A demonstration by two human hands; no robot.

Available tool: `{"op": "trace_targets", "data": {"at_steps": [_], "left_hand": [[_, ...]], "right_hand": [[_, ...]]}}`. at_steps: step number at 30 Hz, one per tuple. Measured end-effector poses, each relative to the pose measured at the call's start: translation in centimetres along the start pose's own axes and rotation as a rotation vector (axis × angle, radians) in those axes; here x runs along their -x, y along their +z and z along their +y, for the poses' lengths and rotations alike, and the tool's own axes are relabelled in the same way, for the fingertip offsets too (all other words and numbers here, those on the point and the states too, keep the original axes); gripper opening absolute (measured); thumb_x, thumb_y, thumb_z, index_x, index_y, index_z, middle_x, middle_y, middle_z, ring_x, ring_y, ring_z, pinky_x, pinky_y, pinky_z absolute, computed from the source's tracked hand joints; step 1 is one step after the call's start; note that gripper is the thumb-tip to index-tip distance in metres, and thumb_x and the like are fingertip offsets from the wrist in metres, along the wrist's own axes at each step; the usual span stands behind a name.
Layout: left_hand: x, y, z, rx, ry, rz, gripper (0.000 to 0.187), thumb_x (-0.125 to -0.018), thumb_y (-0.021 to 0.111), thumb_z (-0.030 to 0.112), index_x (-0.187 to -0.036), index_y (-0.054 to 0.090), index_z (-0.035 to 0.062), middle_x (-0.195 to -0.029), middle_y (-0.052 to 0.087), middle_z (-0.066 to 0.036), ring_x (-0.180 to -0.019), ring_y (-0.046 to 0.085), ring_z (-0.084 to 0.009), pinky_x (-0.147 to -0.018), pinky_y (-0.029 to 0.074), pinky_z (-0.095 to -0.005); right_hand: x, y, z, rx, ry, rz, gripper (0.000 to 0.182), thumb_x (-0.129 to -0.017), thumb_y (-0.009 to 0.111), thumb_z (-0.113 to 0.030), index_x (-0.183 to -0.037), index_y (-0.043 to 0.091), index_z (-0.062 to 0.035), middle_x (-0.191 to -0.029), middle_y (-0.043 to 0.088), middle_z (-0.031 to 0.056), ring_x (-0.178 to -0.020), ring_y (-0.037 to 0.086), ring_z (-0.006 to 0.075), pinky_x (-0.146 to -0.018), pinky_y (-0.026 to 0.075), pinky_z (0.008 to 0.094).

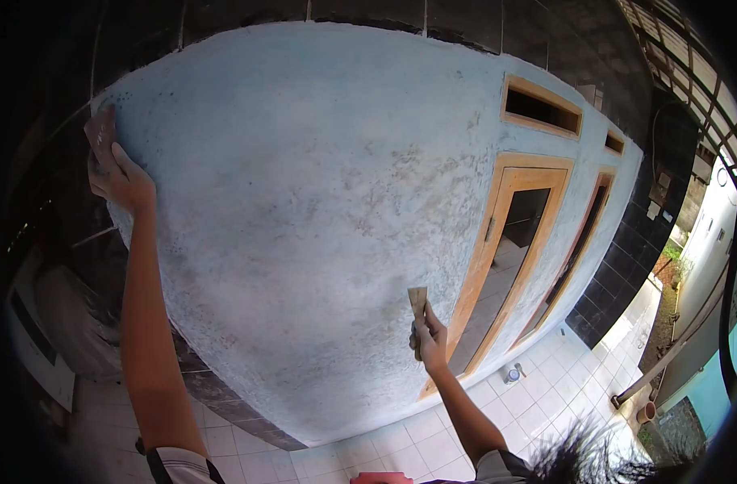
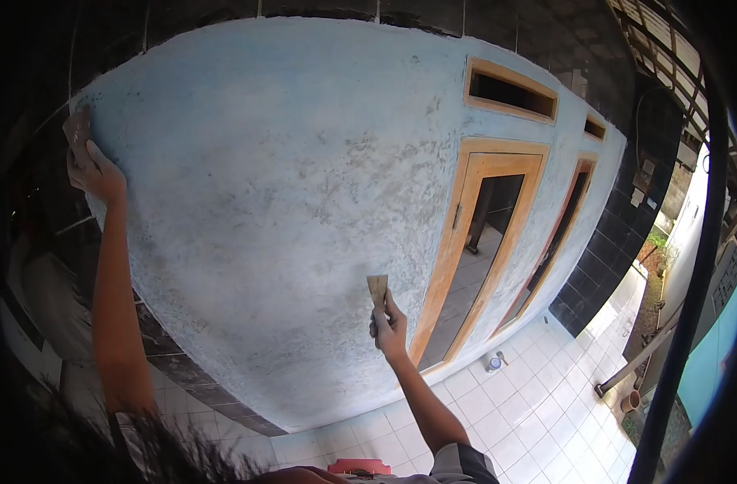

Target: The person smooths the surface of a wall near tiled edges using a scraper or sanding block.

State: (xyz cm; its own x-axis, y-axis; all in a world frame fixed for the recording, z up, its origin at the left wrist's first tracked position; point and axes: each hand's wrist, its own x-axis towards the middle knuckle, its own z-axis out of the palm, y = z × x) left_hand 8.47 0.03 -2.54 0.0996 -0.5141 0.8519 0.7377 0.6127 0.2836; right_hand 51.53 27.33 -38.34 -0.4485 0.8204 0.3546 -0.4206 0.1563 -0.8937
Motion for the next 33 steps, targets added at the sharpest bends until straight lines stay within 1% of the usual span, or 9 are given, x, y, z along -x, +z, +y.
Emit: {"op": "trace_targets", "data": {"at_steps": [3,7,11,13,14,17,23,25,33], "left_hand": [[6.8,-8.7,2.5,0.293,0.089,-0.170,0.048,-0.106,0.045,0.026,-0.141,0.044,-0.0059,-0.141,0.038,-0.029,-0.123,0.042,-0.0415,-0.104,0.035,-0.0498],[23.9,-27.9,1.9,0.331,-0.178,-0.616,0.047,-0.105,0.045,0.020,-0.144,0.040,-0.0061,-0.148,0.032,-0.027,-0.135,0.037,-0.0398,-0.109,0.031,-0.0511],[40.1,-47.2,0.5,-0.032,-0.655,-0.909,0.028,-0.099,0.059,0.014,-0.120,0.063,-0.0033,-0.127,0.052,-0.022,-0.118,0.047,-0.0361,-0.099,0.040,-0.0456],[39.9,-53.5,1.2,-0.204,-0.432,-1.030,0.027,-0.096,0.061,0.016,-0.115,0.066,-0.0037,-0.108,0.059,-0.021,-0.100,0.056,-0.0356,-0.087,0.046,-0.0467],[39.3,-55.1,0.9,-0.211,-0.438,-1.029,0.027,-0.096,0.061,0.016,-0.115,0.066,-0.0037,-0.108,0.059,-0.021,-0.100,0.056,-0.0356,-0.087,0.046,-0.0467],[37.3,-57.8,-0.7,-0.097,-0.395,-1.109,0.023,-0.095,0.062,0.014,-0.111,0.068,-0.0023,-0.105,0.057,-0.018,-0.097,0.056,-0.0338,-0.080,0.047,-0.0420],[34.3,-53.2,-1.3,0.189,-1.222,-0.960,0.029,-0.101,0.054,0.021,-0.104,0.066,-0.0059,-0.095,0.069,-0.015,-0.090,0.063,-0.0231,-0.081,0.049,-0.0343],[31.7,-51.3,0.3,0.238,-1.114,-1.035,0.033,-0.104,0.049,0.023,-0.107,0.066,-0.0061,-0.098,0.071,-0.014,-0.090,0.064,-0.0203,-0.083,0.049,-0.0317],[26.3,-49.4,6.4,0.439,-1.335,-1.005,0.037,-0.106,0.045,0.026,-0.118,0.064,-0.0041,-0.110,0.069,-0.011,-0.105,0.060,-0.0173,-0.096,0.042,-0.0304]], "right_hand": [[9.5,-2.0,6.2,-0.229,0.402,0.150,0.053,-0.096,0.049,-0.006,-0.148,0.040,-0.0051,-0.079,0.051,0.0027,-0.059,0.052,0.0138,-0.054,0.047,0.0284],[21.0,-9.5,17.5,-0.925,1.111,0.602,0.017,-0.095,0.042,-0.007,-0.109,0.051,-0.0056,-0.092,0.054,0.0075,-0.064,0.052,0.0193,-0.060,0.051,0.0318],[25.8,-14.1,17.6,-0.768,1.162,0.685,0.021,-0.100,0.043,-0.015,-0.109,0.056,-0.0010,-0.089,0.055,0.0092,-0.066,0.050,0.0164,-0.051,0.045,0.0254],[26.6,-19.8,22.1,-0.963,1.153,0.174,0.019,-0.101,0.046,-0.019,-0.112,0.055,-0.0054,-0.091,0.056,0.0086,-0.063,0.049,0.0152,-0.045,0.040,0.0227],[25.3,-16.9,17.9,-0.703,1.047,0.289,0.019,-0.101,0.047,-0.020,-0.113,0.054,-0.0081,-0.091,0.056,0.0089,-0.060,0.049,0.0146,-0.044,0.039,0.0223],[19.3,-8.2,7.4,-0.336,0.814,0.250,0.021,-0.104,0.044,-0.026,-0.121,0.051,-0.0152,-0.091,0.057,0.0067,-0.056,0.049,0.0141,-0.041,0.037,0.0225],[12.9,4.8,-1.7,-0.341,0.417,-0.158,0.018,-0.106,0.045,-0.024,-0.095,0.050,-0.0111,-0.078,0.062,0.0083,-0.043,0.051,0.0125,-0.033,0.031,0.0224],[12.6,7.6,-3.6,-0.357,0.419,-0.230,0.017,-0.106,0.044,-0.023,-0.096,0.050,-0.0107,-0.078,0.063,0.0094,-0.042,0.051,0.0127,-0.033,0.031,0.0225],[15.6,13.3,-5.0,-0.484,0.363,-0.559,0.019,-0.106,0.047,-0.024,-0.097,0.052,-0.0076,-0.077,0.060,0.0091,-0.047,0.052,0.0125,-0.036,0.033,0.0215]]}}
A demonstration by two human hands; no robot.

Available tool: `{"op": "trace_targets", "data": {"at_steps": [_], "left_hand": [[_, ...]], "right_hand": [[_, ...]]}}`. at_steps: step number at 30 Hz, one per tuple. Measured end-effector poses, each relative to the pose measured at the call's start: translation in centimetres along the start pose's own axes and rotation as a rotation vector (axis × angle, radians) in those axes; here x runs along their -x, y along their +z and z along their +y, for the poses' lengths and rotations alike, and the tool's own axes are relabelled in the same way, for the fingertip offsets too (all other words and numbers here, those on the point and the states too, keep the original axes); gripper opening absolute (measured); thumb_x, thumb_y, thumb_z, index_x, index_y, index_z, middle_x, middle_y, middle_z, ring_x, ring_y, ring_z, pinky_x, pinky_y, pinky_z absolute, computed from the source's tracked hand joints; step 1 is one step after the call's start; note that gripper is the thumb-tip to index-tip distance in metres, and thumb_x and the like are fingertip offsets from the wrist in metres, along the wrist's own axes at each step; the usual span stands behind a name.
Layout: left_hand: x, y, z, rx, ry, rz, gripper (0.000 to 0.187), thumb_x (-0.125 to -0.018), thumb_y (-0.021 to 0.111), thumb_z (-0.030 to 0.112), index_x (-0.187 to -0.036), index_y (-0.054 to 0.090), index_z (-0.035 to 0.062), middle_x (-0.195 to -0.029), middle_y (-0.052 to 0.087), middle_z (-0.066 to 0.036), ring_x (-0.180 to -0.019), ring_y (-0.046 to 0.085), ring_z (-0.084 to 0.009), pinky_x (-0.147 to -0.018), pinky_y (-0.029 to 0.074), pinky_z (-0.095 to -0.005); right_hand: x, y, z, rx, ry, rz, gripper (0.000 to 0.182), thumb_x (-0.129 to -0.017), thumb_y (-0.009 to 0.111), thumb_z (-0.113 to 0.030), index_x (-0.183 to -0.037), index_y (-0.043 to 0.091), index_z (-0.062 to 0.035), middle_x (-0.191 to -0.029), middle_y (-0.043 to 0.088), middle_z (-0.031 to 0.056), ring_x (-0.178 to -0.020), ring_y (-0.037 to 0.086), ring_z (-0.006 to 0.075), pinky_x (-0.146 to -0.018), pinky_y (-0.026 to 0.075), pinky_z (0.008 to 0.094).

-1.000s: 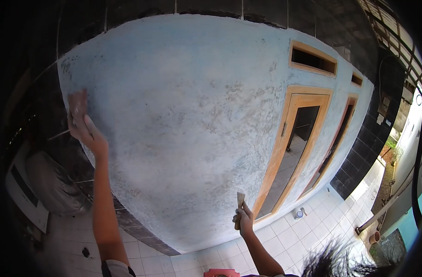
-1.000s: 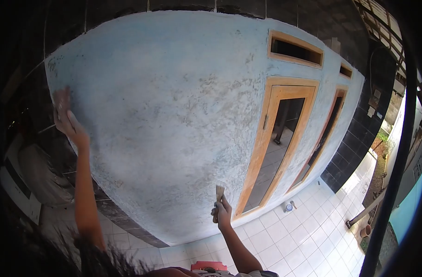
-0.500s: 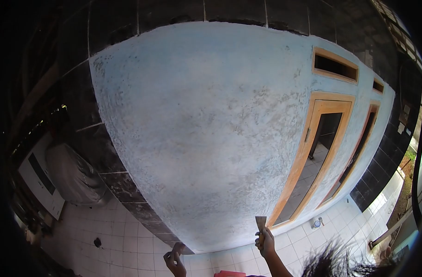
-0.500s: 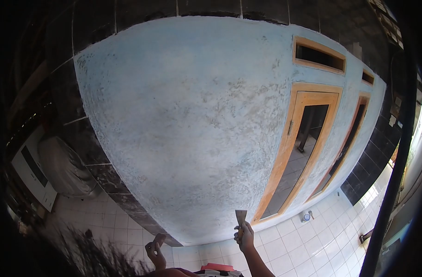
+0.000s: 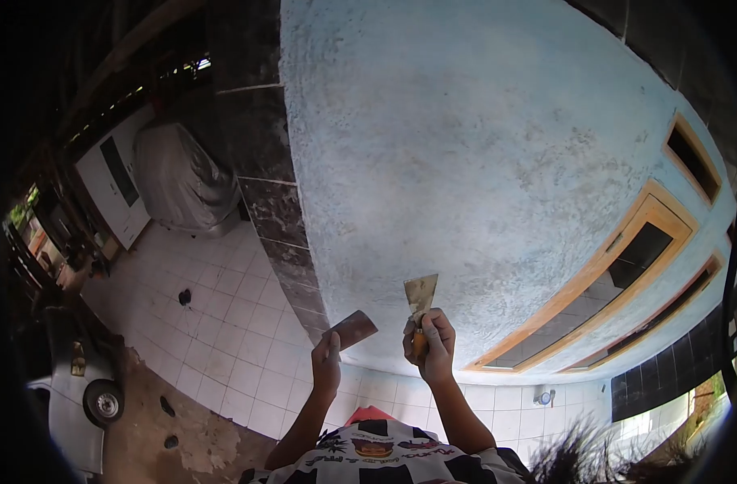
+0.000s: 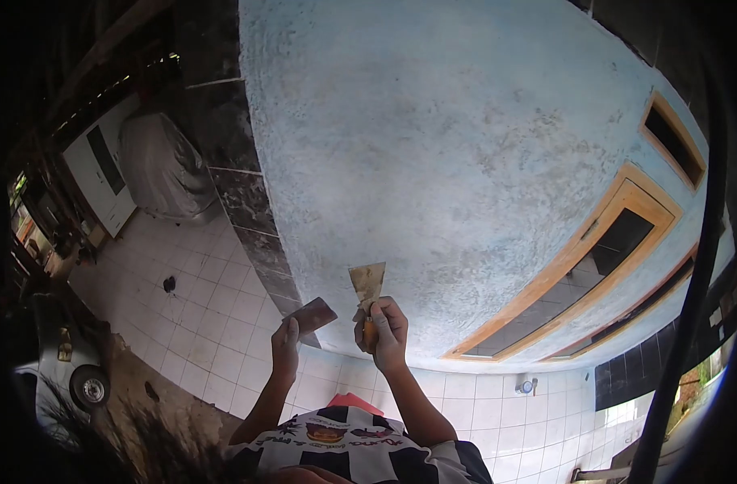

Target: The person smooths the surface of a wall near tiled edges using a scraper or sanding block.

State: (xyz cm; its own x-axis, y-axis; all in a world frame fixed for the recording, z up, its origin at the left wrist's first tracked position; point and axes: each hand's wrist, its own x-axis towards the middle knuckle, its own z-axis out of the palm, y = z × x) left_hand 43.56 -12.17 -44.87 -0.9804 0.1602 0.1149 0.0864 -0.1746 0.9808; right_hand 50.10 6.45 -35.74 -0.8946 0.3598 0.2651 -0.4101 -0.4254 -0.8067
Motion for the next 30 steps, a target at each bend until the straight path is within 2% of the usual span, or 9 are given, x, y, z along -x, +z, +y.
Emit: {"op": "trace_targets", "data": {"at_steps": [10,14,16,18,21,22,23,26,30], "left_hand": [[1.2,2.5,1.5,0.000,0.075,-0.098,0.041,-0.108,0.041,0.028,-0.127,0.057,-0.0046,-0.119,0.066,-0.013,-0.114,0.057,-0.0181,-0.101,0.041,-0.0297],[1.0,2.8,2.6,-0.003,0.058,-0.145,0.044,-0.109,0.039,0.030,-0.133,0.052,-0.0035,-0.125,0.063,-0.013,-0.117,0.056,-0.0188,-0.103,0.040,-0.0312],[1.0,3.6,3.7,0.156,0.133,-0.173,0.048,-0.109,0.037,0.034,-0.140,0.046,-0.0016,-0.132,0.058,-0.013,-0.119,0.055,-0.0208,-0.106,0.039,-0.0345],[1.3,4.2,4.1,0.225,0.095,-0.200,0.049,-0.109,0.036,0.035,-0.141,0.044,-0.0008,-0.132,0.057,-0.012,-0.119,0.055,-0.0209,-0.105,0.040,-0.0345],[1.2,3.5,4.1,0.331,-0.068,-0.241,0.051,-0.109,0.033,0.040,-0.140,0.043,0.0005,-0.131,0.056,-0.011,-0.121,0.054,-0.0202,-0.104,0.042,-0.0353],[1.1,3.3,4.0,0.365,-0.198,-0.250,0.053,-0.108,0.031,0.042,-0.139,0.043,0.0010,-0.130,0.055,-0.011,-0.124,0.053,-0.0194,-0.104,0.043,-0.0361],[1.1,3.3,3.9,0.451,-0.229,-0.180,0.047,-0.109,0.034,0.039,-0.130,0.052,0.0012,-0.108,0.062,-0.007,-0.103,0.060,-0.0141,-0.091,0.048,-0.0267],[1.2,1.8,4.3,0.554,-0.400,-0.125,0.047,-0.108,0.036,0.040,-0.126,0.056,0.0021,-0.103,0.064,-0.004,-0.098,0.060,-0.0114,-0.087,0.047,-0.0245],[0.8,-0.7,0.1,0.477,-0.379,-0.171,0.047,-0.108,0.037,0.043,-0.120,0.061,0.0036,-0.101,0.065,-0.002,-0.098,0.059,-0.0092,-0.086,0.045,-0.0227]], "right_hand": [[0.3,0.7,3.4,-0.024,0.181,-0.025,0.020,-0.105,0.049,-0.022,-0.095,0.056,-0.0056,-0.075,0.056,0.0061,-0.049,0.048,0.0098,-0.037,0.029,0.0214],[0.2,1.4,4.8,0.299,-0.103,0.104,0.014,-0.097,0.063,-0.008,-0.107,0.068,0.0000,-0.094,0.061,0.0086,-0.052,0.050,0.0091,-0.042,0.036,0.0229],[-0.2,2.5,4.2,1.071,-0.630,0.013,0.031,-0.088,0.068,0.002,-0.119,0.069,-0.0022,-0.105,0.061,0.0107,-0.060,0.056,0.0110,-0.049,0.043,0.0226],[0.8,3.7,4.8,1.101,-0.522,-0.052,0.043,-0.082,0.069,0.005,-0.124,0.069,-0.0059,-0.116,0.061,0.0135,-0.078,0.063,0.0178,-0.062,0.050,0.0251],[2.2,4.3,6.2,1.153,-0.447,-0.175,0.056,-0.077,0.069,0.007,-0.130,0.064,-0.0078,-0.128,0.055,0.0171,-0.111,0.057,0.0296,-0.078,0.052,0.0347],[2.6,4.4,6.8,1.155,-0.447,-0.175,0.056,-0.077,0.069,0.007,-0.130,0.064,-0.0078,-0.128,0.055,0.0171,-0.111,0.057,0.0296,-0.078,0.052,0.0347],[2.8,4.5,7.3,1.100,-0.445,-0.164,0.055,-0.077,0.068,0.008,-0.130,0.064,-0.0076,-0.129,0.054,0.0173,-0.111,0.057,0.0300,-0.079,0.052,0.0352],[3.7,5.0,7.0,0.996,-0.364,-0.173,0.057,-0.077,0.069,0.006,-0.133,0.061,-0.0061,-0.131,0.052,0.0189,-0.114,0.056,0.0318,-0.083,0.052,0.0362],[3.5,3.6,6.7,1.124,-0.550,0.019,0.062,-0.079,0.074,-0.010,-0.136,0.049,-0.0017,-0.128,0.052,0.0196,-0.114,0.052,0.0318,-0.085,0.048,0.0398]]}}
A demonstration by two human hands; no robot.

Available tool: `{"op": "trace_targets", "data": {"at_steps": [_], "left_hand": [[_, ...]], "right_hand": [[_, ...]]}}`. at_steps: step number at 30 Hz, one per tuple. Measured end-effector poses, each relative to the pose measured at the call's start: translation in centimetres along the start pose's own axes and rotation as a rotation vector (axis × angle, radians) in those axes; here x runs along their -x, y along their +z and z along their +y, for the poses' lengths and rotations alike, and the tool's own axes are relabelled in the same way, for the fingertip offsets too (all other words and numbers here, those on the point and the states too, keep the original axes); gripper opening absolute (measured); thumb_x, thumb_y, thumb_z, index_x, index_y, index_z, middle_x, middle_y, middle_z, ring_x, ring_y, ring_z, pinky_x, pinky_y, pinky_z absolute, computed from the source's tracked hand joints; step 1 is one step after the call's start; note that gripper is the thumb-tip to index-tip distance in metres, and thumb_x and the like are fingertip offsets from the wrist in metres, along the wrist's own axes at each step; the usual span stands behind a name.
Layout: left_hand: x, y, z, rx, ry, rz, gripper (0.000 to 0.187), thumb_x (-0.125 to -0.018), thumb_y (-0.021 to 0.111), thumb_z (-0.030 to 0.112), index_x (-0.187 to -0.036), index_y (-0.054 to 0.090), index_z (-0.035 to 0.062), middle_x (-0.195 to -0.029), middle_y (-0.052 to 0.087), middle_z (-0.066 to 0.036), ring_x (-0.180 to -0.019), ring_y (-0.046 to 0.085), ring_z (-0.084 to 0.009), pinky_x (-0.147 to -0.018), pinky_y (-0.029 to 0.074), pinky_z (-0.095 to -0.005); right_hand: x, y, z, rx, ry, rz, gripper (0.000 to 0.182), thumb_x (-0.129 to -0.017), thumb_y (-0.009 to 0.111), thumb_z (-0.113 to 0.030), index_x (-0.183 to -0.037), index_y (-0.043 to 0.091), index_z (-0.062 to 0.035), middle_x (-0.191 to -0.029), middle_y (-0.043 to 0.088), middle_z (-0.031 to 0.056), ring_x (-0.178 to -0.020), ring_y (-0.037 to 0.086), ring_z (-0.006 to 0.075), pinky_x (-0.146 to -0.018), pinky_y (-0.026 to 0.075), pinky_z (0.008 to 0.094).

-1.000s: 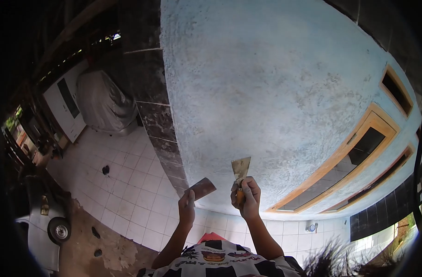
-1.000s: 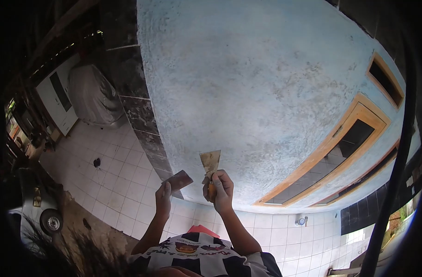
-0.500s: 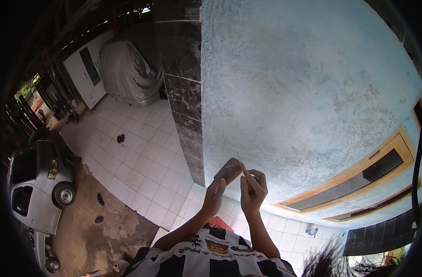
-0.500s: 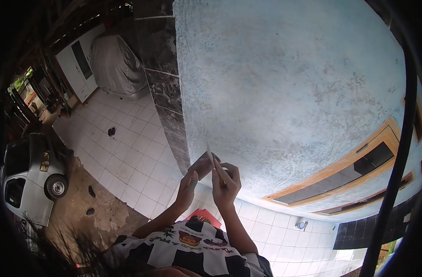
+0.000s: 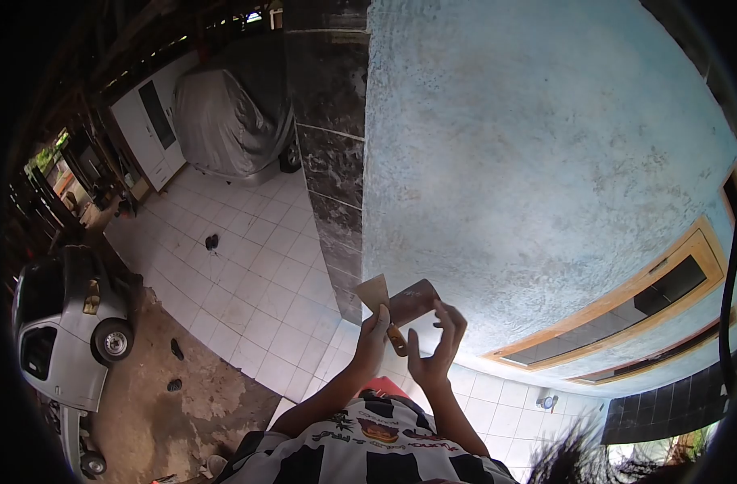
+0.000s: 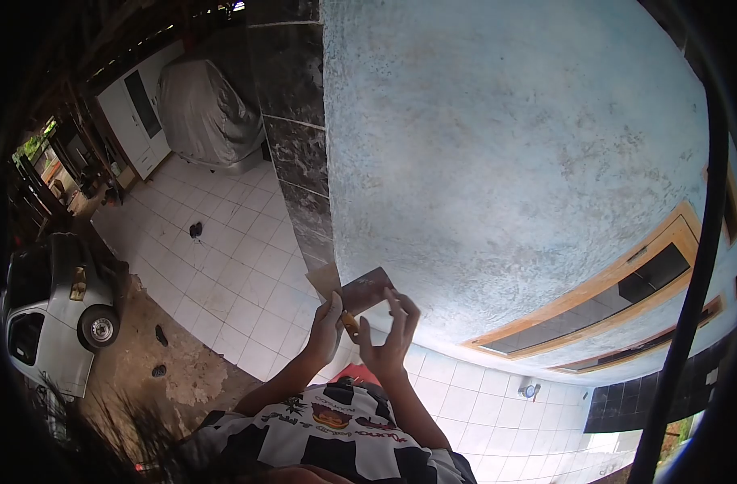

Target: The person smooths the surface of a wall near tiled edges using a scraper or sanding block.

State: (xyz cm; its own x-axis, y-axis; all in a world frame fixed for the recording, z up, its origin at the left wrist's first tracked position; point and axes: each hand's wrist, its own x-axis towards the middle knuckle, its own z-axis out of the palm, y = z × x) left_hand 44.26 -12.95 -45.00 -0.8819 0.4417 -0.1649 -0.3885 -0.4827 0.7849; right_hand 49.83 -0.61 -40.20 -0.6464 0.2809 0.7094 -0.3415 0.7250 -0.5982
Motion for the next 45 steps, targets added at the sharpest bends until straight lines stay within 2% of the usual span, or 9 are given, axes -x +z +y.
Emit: {"op": "trace_targets", "data": {"at_steps": [6,10,18,22,27,33,36,39,45], "left_hand": [[1.6,-1.8,0.4,-0.314,-0.019,-0.075,0.048,-0.107,0.039,0.046,-0.104,0.064,0.0049,-0.088,0.057,0.004,-0.083,0.050,-0.0056,-0.076,0.040,-0.0246],[1.2,-2.1,0.2,-0.287,-0.017,-0.056,0.047,-0.106,0.040,0.046,-0.093,0.061,0.0068,-0.084,0.055,0.005,-0.080,0.047,-0.0041,-0.073,0.039,-0.0240],[-1.2,-2.3,-0.7,-0.410,0.038,-0.053,0.042,-0.106,0.042,0.044,-0.091,0.060,0.0088,-0.081,0.053,0.005,-0.075,0.050,-0.0043,-0.068,0.041,-0.0245],[-1.3,0.2,0.2,-0.464,0.042,0.023,0.040,-0.107,0.043,0.038,-0.083,0.054,0.0085,-0.065,0.046,0.005,-0.055,0.043,-0.0052,-0.050,0.035,-0.0258],[-3.0,2.3,0.6,-0.579,0.162,0.061,0.040,-0.108,0.039,0.034,-0.085,0.054,0.0053,-0.059,0.047,0.002,-0.047,0.045,-0.0076,-0.045,0.036,-0.0240],[-3.7,3.9,5.2,-0.396,0.434,0.160,0.050,-0.108,0.031,0.045,-0.091,0.058,0.0055,-0.061,0.050,0.000,-0.048,0.047,-0.0092,-0.043,0.035,-0.0220],[-4.2,1.0,5.8,-0.212,0.358,0.327,0.047,-0.108,0.034,0.043,-0.105,0.060,0.0043,-0.059,0.040,0.003,-0.047,0.040,-0.0082,-0.042,0.032,-0.0227],[-4.2,0.5,7.1,-0.312,0.413,0.326,0.040,-0.109,0.036,0.036,-0.116,0.057,0.0026,-0.062,0.036,0.003,-0.046,0.035,-0.0070,-0.041,0.030,-0.0218],[-4.8,0.7,6.9,-0.527,0.586,0.510,0.038,-0.107,0.039,0.015,-0.143,0.042,0.0018,-0.068,0.043,0.002,-0.053,0.039,-0.0044,-0.044,0.033,-0.0220]], "right_hand": [[0.0,-0.8,4.5,-0.197,0.273,-0.286,0.022,-0.088,0.072,-0.012,-0.102,0.060,0.0015,-0.091,0.067,0.0105,-0.083,0.067,0.0183,-0.074,0.052,0.0310],[-0.6,-0.5,3.9,-0.308,0.304,-0.232,0.022,-0.085,0.077,-0.014,-0.086,0.061,0.0022,-0.077,0.066,0.0119,-0.072,0.065,0.0225,-0.070,0.050,0.0307],[-0.7,-0.6,7.2,-0.700,0.746,-0.370,0.031,-0.087,0.077,-0.007,-0.067,0.052,-0.0098,-0.074,0.062,-0.0036,-0.074,0.054,0.0040,-0.073,0.047,0.0234],[-0.8,-0.7,7.7,-0.765,0.773,-0.405,0.027,-0.093,0.071,-0.017,-0.074,0.057,-0.0047,-0.091,0.067,0.0009,-0.087,0.056,0.0044,-0.078,0.046,0.0233],[-2.5,-3.3,9.8,-0.614,0.588,-0.556,0.031,-0.097,0.065,-0.021,-0.120,0.068,-0.0011,-0.111,0.071,0.0095,-0.105,0.061,0.0152,-0.095,0.046,0.0308],[-19.5,-22.1,10.9,-0.152,-0.057,0.387,0.030,-0.104,0.050,-0.020,-0.112,0.064,0.0059,-0.099,0.064,0.0067,-0.094,0.056,0.0139,-0.085,0.045,0.0292],[-29.1,-35.9,15.2,-0.246,-0.468,0.732,0.045,-0.108,0.041,-0.031,-0.133,0.045,0.0064,-0.127,0.054,0.0172,-0.115,0.053,0.0244,-0.100,0.044,0.0434],[-36.7,-44.1,14.1,-0.299,-0.477,0.793,0.056,-0.106,0.034,-0.047,-0.144,0.035,-0.0051,-0.133,0.050,0.0142,-0.122,0.048,0.0249,-0.097,0.044,0.0445],[-45.3,-54.4,20.9,0.474,-0.313,1.172,0.067,-0.105,0.028,-0.046,-0.132,0.050,0.0117,-0.132,0.050,0.0336,-0.127,0.044,0.0458,-0.106,0.035,0.0503]]}}
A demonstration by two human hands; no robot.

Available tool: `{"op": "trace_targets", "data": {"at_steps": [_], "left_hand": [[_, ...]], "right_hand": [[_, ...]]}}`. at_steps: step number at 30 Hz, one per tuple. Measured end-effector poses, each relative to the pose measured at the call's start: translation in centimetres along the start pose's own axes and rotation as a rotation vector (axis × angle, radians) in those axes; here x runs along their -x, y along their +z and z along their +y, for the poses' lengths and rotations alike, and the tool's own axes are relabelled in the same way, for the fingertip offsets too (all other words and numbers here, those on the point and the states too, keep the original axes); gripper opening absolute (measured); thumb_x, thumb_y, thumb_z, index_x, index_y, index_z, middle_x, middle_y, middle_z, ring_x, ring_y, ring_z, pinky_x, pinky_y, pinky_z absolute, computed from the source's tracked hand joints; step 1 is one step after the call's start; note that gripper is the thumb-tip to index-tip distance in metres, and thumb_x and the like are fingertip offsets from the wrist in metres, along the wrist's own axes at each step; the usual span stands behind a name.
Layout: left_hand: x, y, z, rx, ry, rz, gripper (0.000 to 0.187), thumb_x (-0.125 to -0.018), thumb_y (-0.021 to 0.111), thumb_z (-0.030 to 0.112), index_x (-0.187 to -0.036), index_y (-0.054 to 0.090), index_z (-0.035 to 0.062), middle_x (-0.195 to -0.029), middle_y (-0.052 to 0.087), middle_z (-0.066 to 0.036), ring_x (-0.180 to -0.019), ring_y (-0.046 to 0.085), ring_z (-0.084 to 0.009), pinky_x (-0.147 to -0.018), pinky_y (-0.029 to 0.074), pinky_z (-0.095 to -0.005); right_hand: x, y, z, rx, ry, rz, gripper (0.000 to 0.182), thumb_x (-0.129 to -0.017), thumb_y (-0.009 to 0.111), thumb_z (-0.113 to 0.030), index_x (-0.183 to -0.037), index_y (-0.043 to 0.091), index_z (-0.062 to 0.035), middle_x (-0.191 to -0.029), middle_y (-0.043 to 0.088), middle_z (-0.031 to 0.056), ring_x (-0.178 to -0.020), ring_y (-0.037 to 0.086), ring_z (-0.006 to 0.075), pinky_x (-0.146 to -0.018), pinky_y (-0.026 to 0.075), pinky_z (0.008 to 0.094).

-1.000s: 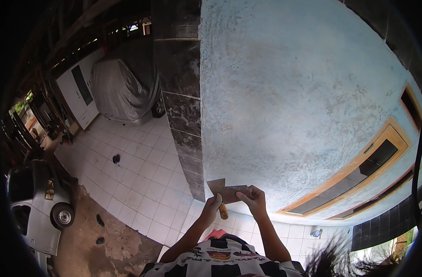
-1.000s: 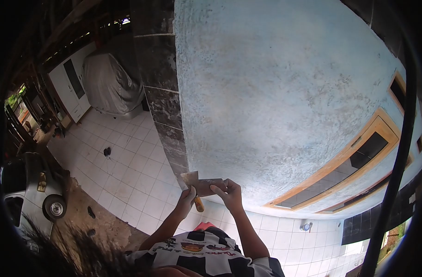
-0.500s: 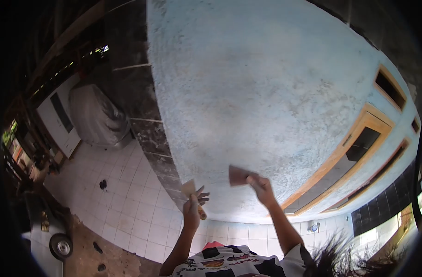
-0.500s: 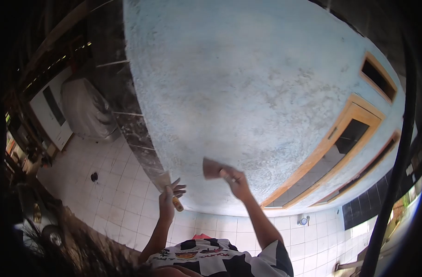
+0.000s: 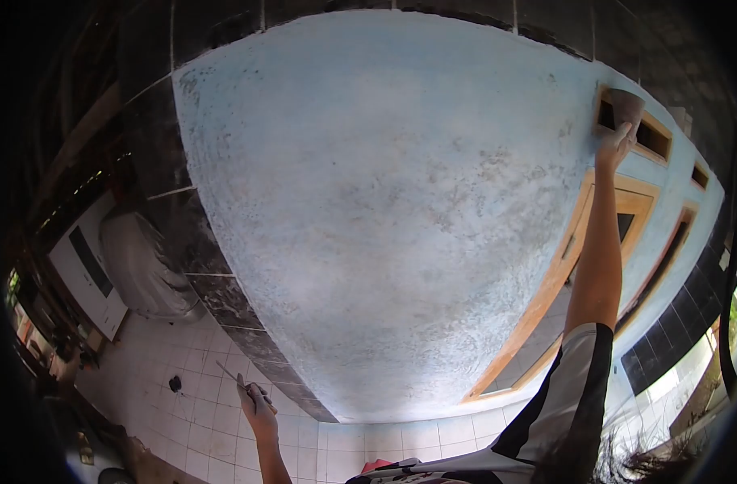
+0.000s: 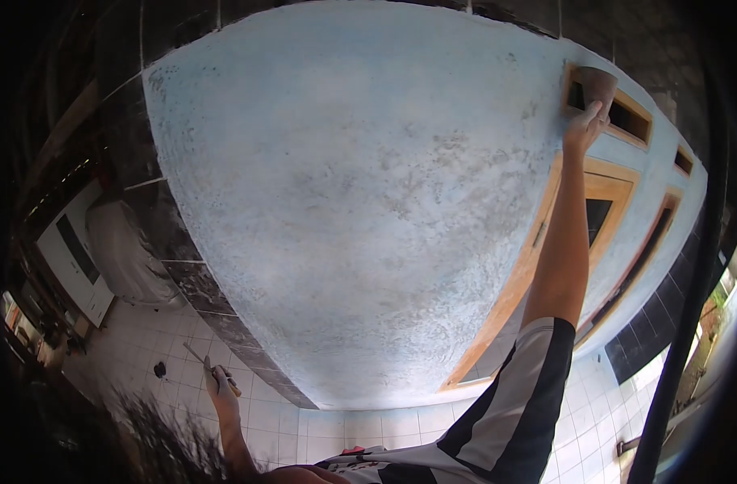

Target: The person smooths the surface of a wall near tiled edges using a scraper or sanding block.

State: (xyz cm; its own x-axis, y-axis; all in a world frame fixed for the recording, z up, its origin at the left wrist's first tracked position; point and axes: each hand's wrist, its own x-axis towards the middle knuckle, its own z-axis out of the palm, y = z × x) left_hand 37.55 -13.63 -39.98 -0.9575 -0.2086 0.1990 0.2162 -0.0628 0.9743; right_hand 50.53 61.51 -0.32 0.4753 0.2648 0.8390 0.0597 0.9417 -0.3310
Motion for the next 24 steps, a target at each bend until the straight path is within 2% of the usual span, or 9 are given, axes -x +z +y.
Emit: {"op": "trace_targets", "data": {"at_steps": [1,3,5,8,11,15,17,19,24], "left_hand": [[-0.1,0.0,0.9,0.000,0.004,0.039,0.038,-0.107,0.039,0.015,-0.143,0.042,0.0018,-0.068,0.043,0.002,-0.053,0.039,-0.0044,-0.044,0.033,-0.0220],[-0.7,-0.1,3.0,-0.110,0.005,-0.093,0.038,-0.106,0.040,0.010,-0.141,0.043,-0.0012,-0.071,0.050,-0.002,-0.059,0.047,-0.0080,-0.052,0.040,-0.0261],[-2.9,-0.4,4.6,-0.488,0.213,-0.117,0.038,-0.104,0.042,0.006,-0.141,0.044,-0.0026,-0.071,0.054,-0.007,-0.061,0.054,-0.0163,-0.059,0.043,-0.0306],[-5.6,1.5,9.0,-0.625,0.509,0.055,0.045,-0.099,0.046,-0.001,-0.144,0.044,-0.0003,-0.096,0.058,-0.021,-0.073,0.059,-0.0327,-0.067,0.048,-0.0358],[-9.2,4.6,14.4,-0.739,0.861,0.179,0.052,-0.095,0.048,-0.005,-0.146,0.043,0.0020,-0.127,0.050,-0.026,-0.092,0.060,-0.0414,-0.077,0.051,-0.0372],[-14.0,10.1,23.2,-0.791,1.206,0.294,0.069,-0.085,0.053,-0.009,-0.150,0.038,0.0054,-0.153,0.040,-0.016,-0.092,0.066,-0.0357,-0.075,0.054,-0.0382],[-16.0,12.7,27.8,-0.890,1.067,0.270,0.076,-0.080,0.055,-0.010,-0.151,0.035,0.0055,-0.157,0.036,-0.011,-0.089,0.069,-0.0323,-0.072,0.055,-0.0363],[-19.6,15.2,31.2,-0.933,1.321,0.344,0.076,-0.080,0.055,-0.007,-0.151,0.035,0.0085,-0.156,0.039,-0.003,-0.088,0.070,-0.0324,-0.072,0.057,-0.0377],[-24.3,19.1,36.9,-1.155,1.211,0.431,0.071,-0.084,0.055,0.000,-0.150,0.040,0.0219,-0.153,0.042,0.005,-0.091,0.070,-0.0323,-0.075,0.059,-0.0427]], "right_hand": [[0.5,0.2,-1.3,0.016,-0.041,0.014,0.068,-0.105,0.029,-0.046,-0.128,0.055,0.0117,-0.134,0.050,0.0350,-0.128,0.041,0.0490,-0.108,0.031,0.0525],[1.2,2.3,3.0,0.342,0.015,-0.148,0.079,-0.103,0.019,-0.058,-0.137,0.051,0.0059,-0.138,0.053,0.0277,-0.133,0.042,0.0417,-0.111,0.024,0.0508],[1.2,2.7,4.9,0.459,-0.038,-0.234,0.076,-0.103,0.019,-0.058,-0.139,0.051,0.0017,-0.137,0.055,0.0253,-0.131,0.045,0.0399,-0.111,0.018,0.0520],[0.8,2.3,5.8,0.410,-0.030,-0.253,0.076,-0.102,0.022,-0.058,-0.137,0.054,0.0021,-0.135,0.055,0.0295,-0.128,0.049,0.0457,-0.110,0.018,0.0586],[1.1,2.5,5.4,0.409,-0.050,-0.194,0.077,-0.101,0.020,-0.061,-0.142,0.050,-0.0026,-0.139,0.055,0.0241,-0.130,0.047,0.0467,-0.108,0.015,0.0680],[-0.5,4.1,12.5,0.329,-0.102,-0.160,0.074,-0.101,0.023,-0.061,-0.143,0.051,-0.0072,-0.133,0.060,0.0223,-0.123,0.054,0.0449,-0.104,0.015,0.0753],[-0.4,4.3,12.8,0.231,-0.147,-0.175,0.075,-0.101,0.024,-0.062,-0.141,0.051,-0.0055,-0.130,0.062,0.0236,-0.122,0.055,0.0467,-0.104,0.015,0.0755],[-0.6,4.0,12.2,0.144,-0.200,-0.187,0.076,-0.101,0.025,-0.062,-0.140,0.052,-0.0039,-0.127,0.063,0.0248,-0.120,0.055,0.0485,-0.105,0.015,0.0757],[1.4,1.5,2.1,0.269,-0.088,-0.156,0.072,-0.104,0.027,-0.053,-0.122,0.055,0.0111,-0.111,0.060,0.0389,-0.095,0.056,0.0567,-0.090,0.031,0.0692]]}}
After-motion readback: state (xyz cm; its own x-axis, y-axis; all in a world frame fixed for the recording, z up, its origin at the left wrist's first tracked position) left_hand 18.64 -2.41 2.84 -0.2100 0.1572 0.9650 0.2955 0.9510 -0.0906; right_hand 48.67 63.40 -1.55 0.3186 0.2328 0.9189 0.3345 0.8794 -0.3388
